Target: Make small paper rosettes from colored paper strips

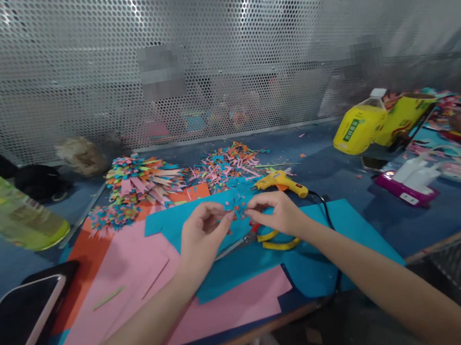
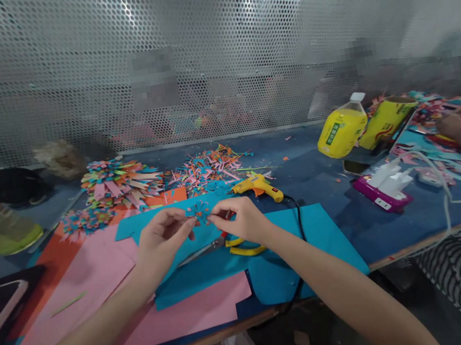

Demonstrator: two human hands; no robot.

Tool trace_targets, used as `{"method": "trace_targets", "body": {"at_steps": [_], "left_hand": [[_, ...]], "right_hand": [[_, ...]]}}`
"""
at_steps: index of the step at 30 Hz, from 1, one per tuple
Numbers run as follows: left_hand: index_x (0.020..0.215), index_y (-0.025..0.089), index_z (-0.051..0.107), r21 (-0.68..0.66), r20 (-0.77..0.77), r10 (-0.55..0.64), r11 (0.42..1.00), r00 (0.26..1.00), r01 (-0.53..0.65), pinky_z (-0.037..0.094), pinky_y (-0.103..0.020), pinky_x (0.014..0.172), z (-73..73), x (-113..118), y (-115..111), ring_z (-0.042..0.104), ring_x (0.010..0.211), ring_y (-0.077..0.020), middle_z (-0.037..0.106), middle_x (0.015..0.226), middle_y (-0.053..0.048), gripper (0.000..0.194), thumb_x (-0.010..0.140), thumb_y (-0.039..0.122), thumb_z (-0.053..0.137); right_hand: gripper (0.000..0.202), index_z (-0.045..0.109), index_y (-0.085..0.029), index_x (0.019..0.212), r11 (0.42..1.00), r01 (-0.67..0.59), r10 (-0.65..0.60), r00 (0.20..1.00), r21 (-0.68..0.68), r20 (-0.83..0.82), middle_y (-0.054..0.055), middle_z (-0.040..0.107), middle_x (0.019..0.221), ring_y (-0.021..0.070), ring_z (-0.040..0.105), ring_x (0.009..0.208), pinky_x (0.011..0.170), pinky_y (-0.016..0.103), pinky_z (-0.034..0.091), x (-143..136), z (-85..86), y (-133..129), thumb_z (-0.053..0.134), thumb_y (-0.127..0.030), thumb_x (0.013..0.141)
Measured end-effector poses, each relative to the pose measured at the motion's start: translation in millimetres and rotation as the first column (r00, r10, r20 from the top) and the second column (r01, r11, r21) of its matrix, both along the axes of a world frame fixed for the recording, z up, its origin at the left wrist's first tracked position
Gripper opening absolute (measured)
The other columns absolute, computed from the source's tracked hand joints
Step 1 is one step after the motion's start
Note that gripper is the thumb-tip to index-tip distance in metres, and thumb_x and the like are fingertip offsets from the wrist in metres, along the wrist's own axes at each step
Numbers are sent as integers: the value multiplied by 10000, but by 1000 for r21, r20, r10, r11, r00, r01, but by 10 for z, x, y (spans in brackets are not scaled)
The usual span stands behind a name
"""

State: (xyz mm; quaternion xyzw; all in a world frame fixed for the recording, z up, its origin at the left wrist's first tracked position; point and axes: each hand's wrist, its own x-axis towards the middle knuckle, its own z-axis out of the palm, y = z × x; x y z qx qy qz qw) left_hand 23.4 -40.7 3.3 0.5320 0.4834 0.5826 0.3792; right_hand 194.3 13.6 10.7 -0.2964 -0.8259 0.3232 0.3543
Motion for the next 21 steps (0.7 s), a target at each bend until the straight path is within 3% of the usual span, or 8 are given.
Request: {"method": "trace_targets", "body": {"at_steps": [21], "left_hand": [[772,181,526,-23,26,-21,999,999,22,478,-215,500,12,30,-27,563,512,-94,579,619,42,192,681,294,652]], "right_hand": [[146,604,-135,727,999,-4,3,1000,-53,-15,22,605,622,108,562,571,544,214,461,-15,48,-39,534,-248,788]]}}
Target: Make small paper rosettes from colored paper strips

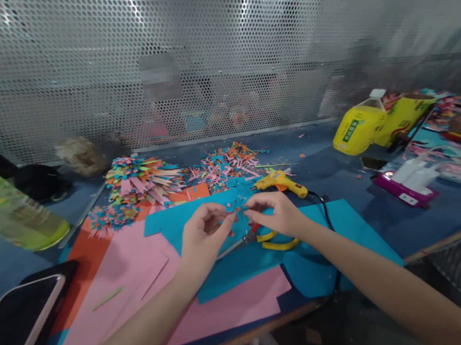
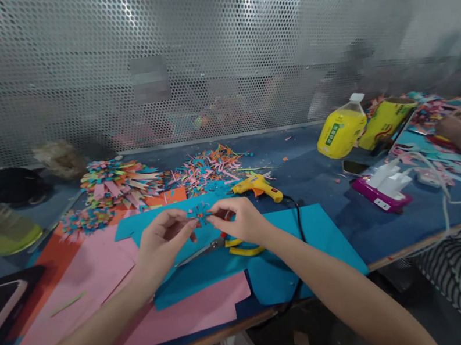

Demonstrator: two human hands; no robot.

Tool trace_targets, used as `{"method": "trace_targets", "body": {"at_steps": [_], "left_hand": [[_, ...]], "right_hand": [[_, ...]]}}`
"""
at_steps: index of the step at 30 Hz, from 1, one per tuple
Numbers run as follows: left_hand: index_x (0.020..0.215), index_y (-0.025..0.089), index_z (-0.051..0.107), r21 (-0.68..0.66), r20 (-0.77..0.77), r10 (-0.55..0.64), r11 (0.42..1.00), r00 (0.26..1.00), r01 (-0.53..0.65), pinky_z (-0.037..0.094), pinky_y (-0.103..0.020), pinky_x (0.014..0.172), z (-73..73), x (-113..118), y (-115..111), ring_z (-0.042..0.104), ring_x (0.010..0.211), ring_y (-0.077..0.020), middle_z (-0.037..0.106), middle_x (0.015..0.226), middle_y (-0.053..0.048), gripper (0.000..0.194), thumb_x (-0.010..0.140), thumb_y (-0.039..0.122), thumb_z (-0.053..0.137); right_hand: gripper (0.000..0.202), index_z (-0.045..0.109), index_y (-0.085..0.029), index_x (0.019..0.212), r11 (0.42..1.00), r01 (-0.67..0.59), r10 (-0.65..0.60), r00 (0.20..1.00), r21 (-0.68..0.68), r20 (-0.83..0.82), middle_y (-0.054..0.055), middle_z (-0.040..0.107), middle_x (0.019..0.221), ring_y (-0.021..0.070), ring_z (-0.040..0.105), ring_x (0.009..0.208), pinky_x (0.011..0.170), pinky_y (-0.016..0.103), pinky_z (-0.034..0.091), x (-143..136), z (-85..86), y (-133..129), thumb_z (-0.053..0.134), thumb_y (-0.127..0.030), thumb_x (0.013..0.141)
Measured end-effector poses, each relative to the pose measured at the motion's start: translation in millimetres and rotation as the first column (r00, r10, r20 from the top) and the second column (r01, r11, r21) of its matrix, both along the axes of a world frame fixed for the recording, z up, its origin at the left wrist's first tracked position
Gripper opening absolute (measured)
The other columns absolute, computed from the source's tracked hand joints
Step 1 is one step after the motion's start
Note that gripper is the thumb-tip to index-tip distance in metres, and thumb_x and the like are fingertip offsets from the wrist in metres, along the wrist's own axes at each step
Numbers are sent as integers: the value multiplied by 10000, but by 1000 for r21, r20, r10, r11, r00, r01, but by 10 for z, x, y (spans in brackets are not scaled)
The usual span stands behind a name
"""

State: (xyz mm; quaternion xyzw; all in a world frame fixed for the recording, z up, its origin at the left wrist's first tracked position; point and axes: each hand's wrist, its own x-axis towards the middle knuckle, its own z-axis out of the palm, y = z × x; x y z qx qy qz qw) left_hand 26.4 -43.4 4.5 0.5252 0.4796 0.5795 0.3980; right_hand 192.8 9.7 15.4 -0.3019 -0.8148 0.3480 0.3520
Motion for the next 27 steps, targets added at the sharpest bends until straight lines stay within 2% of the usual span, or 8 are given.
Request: {"method": "trace_targets", "body": {"at_steps": [5,11,21,27], "left_hand": [[776,178,519,1,14,-7,1000,1000,7,485,-212,491,-16,3,9,562,504,-94,584,619,38,199,679,284,657],[767,180,518,-9,25,-8,1000,1000,8,491,-214,490,-26,12,13,565,499,-92,589,640,35,205,676,300,656],[751,181,498,-50,53,-44,998,998,47,481,-215,492,-14,28,2,571,487,-94,573,604,56,230,653,300,668],[765,182,483,-65,50,-52,996,997,55,477,-228,516,-18,22,17,577,494,-100,609,656,31,212,691,307,638]], "right_hand": [[144,608,-135,711,1000,17,-17,1000,12,3,21,607,619,108,556,577,549,214,453,-1,-6,9,538,-239,780],[162,608,-135,731,999,7,-7,1000,-34,1,25,613,636,114,568,593,562,220,453,14,14,-8,526,-261,792],[138,600,-137,717,1000,19,-19,1000,17,19,19,601,632,107,545,588,567,221,441,18,-23,0,540,-246,776],[153,572,-143,720,997,-27,25,999,-79,-24,16,589,654,112,556,613,576,222,451,38,30,-27,523,-270,790]]}}
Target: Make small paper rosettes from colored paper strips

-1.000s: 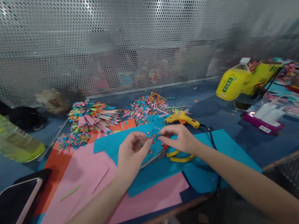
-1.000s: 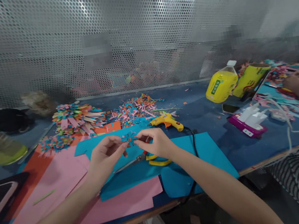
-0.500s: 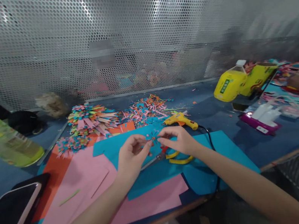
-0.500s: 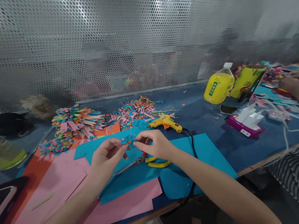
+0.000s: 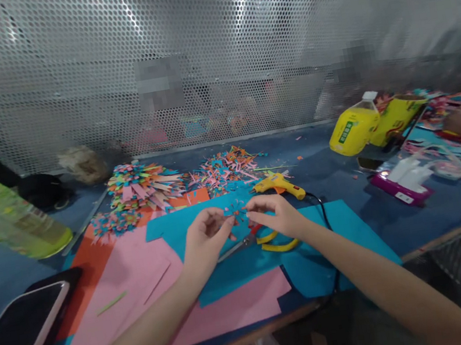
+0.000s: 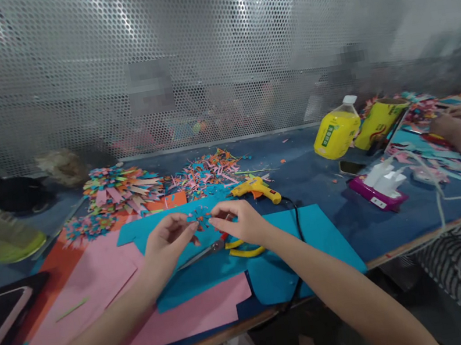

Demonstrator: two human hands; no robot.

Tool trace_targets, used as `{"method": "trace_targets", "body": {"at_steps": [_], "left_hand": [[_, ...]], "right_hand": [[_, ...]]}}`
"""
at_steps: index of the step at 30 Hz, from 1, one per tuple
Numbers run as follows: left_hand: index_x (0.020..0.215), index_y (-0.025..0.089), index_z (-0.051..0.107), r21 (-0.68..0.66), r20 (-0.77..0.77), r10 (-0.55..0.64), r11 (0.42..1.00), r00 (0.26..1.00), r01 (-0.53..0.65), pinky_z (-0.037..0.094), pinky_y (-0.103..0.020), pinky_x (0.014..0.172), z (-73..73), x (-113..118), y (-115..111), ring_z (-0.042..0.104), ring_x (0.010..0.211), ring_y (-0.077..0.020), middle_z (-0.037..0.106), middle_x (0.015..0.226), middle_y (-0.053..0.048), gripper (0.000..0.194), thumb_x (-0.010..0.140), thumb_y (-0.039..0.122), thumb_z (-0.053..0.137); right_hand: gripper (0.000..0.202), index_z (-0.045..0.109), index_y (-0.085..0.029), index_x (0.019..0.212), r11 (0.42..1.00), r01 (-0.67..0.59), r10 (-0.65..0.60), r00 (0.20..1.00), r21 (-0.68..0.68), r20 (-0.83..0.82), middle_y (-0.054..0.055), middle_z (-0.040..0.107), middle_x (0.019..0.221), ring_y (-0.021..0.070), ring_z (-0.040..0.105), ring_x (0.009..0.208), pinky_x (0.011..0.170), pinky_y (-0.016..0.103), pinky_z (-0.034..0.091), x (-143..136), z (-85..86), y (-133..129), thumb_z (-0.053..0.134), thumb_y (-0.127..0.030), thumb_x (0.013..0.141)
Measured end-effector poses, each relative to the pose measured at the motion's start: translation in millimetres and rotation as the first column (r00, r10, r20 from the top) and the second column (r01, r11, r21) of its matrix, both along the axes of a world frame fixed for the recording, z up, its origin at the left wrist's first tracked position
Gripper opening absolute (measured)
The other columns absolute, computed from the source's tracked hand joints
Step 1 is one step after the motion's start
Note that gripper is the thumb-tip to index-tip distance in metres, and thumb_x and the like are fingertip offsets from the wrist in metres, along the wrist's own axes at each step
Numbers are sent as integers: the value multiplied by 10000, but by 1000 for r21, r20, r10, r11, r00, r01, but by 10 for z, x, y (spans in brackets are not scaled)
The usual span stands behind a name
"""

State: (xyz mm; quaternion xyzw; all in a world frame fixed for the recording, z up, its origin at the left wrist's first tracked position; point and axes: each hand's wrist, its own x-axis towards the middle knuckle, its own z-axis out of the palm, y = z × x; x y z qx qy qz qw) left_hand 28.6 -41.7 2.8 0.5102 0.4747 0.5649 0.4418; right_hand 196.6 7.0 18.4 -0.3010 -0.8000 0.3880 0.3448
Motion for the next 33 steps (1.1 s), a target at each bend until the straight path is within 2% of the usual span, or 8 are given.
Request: {"method": "trace_targets", "body": {"at_steps": [4,7,10,12,17,22,29,33], "left_hand": [[787,184,482,59,-42,38,998,998,-35,483,-241,525,-17,-35,4,581,525,-112,618,700,10,211,711,324,620],[828,201,524,314,-214,178,944,961,-105,506,-268,627,3,-154,0,618,679,-139,628,800,-16,132,745,281,589],[837,234,593,611,-514,251,778,820,146,469,-327,817,61,-316,-6,606,905,-170,660,901,-40,97,758,187,563],[845,266,620,649,-657,261,672,707,356,455,-336,827,99,-391,-11,600,949,-181,679,913,-32,162,748,148,567],[859,296,642,517,-816,241,710,526,477,449,-396,818,139,-396,-39,606,965,-223,691,929,-49,201,745,151,564],[875,306,651,459,-873,251,714,419,529,456,-425,827,129,-367,-54,605,972,-235,691,944,-61,228,748,147,547],[878,232,625,687,-656,690,379,306,620,490,-353,733,133,-316,-37,620,900,-212,691,888,-41,185,741,120,572],[833,174,610,702,-601,746,323,285,635,488,-346,710,180,-297,-37,615,854,-210,684,843,-35,123,723,118,602]], "right_hand": [[134,581,-145,788,998,18,-21,999,-65,-42,20,596,692,123,573,654,598,229,459,28,-12,24,557,-274,765],[222,590,-142,855,980,-38,18,994,-195,-103,26,599,701,114,569,631,592,229,462,45,-33,52,517,-345,803],[326,589,-141,833,936,-153,113,984,-316,-141,19,600,662,97,542,548,516,214,438,42,-30,40,490,-450,806],[349,573,-144,771,916,-190,147,978,-354,-146,1,581,607,89,520,502,477,206,418,27,-17,8,536,-491,761],[319,521,-151,652,917,-182,142,980,-354,-138,-19,548,545,80,503,493,490,197,412,7,25,-59,595,-450,733],[318,550,-152,731,908,-141,94,986,-395,-135,-19,569,568,88,518,488,472,203,410,9,11,-63,625,-458,694],[327,565,-134,732,901,-75,31,994,-427,-108,-13,566,572,98,546,498,458,206,405,0,-17,-44,656,-440,661],[309,583,-129,746,908,-74,32,994,-413,-109,-8,577,575,106,557,513,480,216,420,25,-29,-17,655,-419,671]]}}
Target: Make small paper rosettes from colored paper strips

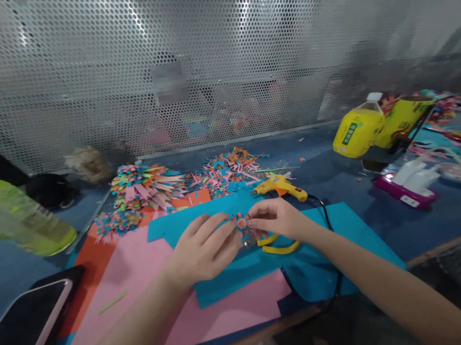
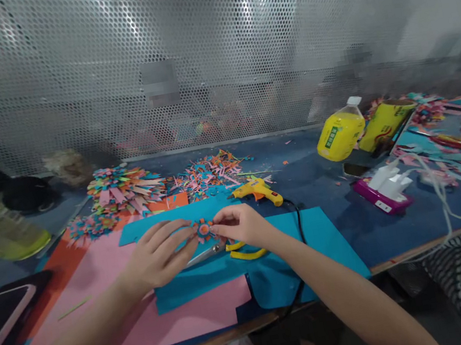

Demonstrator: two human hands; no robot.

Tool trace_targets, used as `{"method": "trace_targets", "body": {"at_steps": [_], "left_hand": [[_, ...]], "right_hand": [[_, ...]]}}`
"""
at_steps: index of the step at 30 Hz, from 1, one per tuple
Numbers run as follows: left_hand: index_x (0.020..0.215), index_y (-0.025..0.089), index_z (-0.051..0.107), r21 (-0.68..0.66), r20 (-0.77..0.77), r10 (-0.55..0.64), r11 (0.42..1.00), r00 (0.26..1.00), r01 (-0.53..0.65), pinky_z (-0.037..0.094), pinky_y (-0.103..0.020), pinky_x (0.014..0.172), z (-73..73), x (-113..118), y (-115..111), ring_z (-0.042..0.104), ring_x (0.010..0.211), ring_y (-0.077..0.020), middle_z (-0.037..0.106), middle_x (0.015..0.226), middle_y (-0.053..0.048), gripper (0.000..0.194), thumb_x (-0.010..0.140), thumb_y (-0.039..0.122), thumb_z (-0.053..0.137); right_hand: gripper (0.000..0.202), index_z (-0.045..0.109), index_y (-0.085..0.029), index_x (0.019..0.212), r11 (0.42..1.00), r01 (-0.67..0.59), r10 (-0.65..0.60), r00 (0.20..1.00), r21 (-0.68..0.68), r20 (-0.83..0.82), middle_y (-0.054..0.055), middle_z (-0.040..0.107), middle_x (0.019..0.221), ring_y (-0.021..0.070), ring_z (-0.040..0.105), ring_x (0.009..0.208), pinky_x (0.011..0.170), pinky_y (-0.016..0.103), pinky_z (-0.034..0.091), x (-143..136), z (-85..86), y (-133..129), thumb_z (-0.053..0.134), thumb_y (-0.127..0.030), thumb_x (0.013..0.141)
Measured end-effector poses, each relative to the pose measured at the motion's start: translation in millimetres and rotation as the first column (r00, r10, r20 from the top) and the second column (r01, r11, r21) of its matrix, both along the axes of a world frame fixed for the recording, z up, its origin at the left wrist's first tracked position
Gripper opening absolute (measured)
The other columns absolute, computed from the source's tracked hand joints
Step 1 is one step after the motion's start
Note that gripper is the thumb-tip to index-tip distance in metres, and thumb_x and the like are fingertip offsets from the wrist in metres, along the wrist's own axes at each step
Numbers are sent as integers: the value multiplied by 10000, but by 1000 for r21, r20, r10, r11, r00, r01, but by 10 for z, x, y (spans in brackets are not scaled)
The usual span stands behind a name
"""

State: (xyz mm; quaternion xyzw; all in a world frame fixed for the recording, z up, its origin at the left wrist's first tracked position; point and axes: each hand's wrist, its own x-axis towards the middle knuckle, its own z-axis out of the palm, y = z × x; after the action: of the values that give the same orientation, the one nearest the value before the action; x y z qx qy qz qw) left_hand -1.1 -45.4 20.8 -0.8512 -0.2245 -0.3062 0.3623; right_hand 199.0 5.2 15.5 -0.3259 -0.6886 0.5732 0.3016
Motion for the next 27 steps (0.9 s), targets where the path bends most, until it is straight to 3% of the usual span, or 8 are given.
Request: {"method": "trace_targets", "body": {"at_steps": [5,9,14,17,19,22,25,27], "left_hand": [[884,170,575,-36,15,-16,999,1000,17,486,-353,733,-26,-13,16,592,895,-210,658,891,-57,177,725,91,590],[1012,145,495,-252,294,35,967,955,42,478,-366,804,-94,-12,20,532,1008,-225,581,1027,-123,331,701,74,582],[1135,137,411,-564,489,235,820,840,99,505,-310,713,-124,25,2,558,823,-157,548,1060,-117,485,706,214,623],[1052,168,485,-551,425,196,831,884,80,501,-290,736,-134,46,22,573,811,-144,601,949,-63,322,753,215,594],[966,178,531,-480,376,106,872,921,95,494,-280,764,-141,40,43,582,846,-143,628,881,-44,183,786,153,547],[944,172,558,-350,285,40,935,958,65,489,-292,779,-139,-7,61,592,862,-152,659,853,-39,178,776,111,556],[974,174,573,-196,137,62,980,989,-35,486,-323,759,-98,-64,47,597,877,-176,680,899,-34,229,755,109,586],[960,170,589,-69,54,73,995,996,-69,482,-338,720,-53,-80,27,601,860,-195,688,896,-27,235,736,102,606]], "right_hand": [[235,578,-137,765,997,14,-11,999,80,-34,0,593,614,103,560,527,522,230,453,29,-16,11,634,-358,708],[155,594,-142,774,931,117,-127,992,346,4,20,610,659,114,580,578,560,234,476,56,1,13,603,-294,741],[138,629,-164,874,613,63,-176,983,788,59,53,642,775,135,586,706,649,255,489,116,13,18,521,-235,824],[187,613,-159,973,411,-82,-96,987,908,133,77,651,877,159,578,848,767,291,484,151,17,14,473,-195,854],[204,604,-153,998,353,-124,-65,986,927,156,85,650,910,162,572,882,795,295,479,160,20,6,455,-186,862],[199,604,-156,991,434,-77,-94,987,897,130,84,645,914,160,574,878,798,291,475,146,17,-10,467,-204,856],[206,603,-159,963,677,73,-172,983,732,61,75,638,884,142,598,790,718,263,489,102,-9,-13,444,-239,859],[235,599,-149,897,862,113,-158,986,494,51,63,635,801,122,601,659,592,231,486,61,-34,-8,423,-299,863]]}}
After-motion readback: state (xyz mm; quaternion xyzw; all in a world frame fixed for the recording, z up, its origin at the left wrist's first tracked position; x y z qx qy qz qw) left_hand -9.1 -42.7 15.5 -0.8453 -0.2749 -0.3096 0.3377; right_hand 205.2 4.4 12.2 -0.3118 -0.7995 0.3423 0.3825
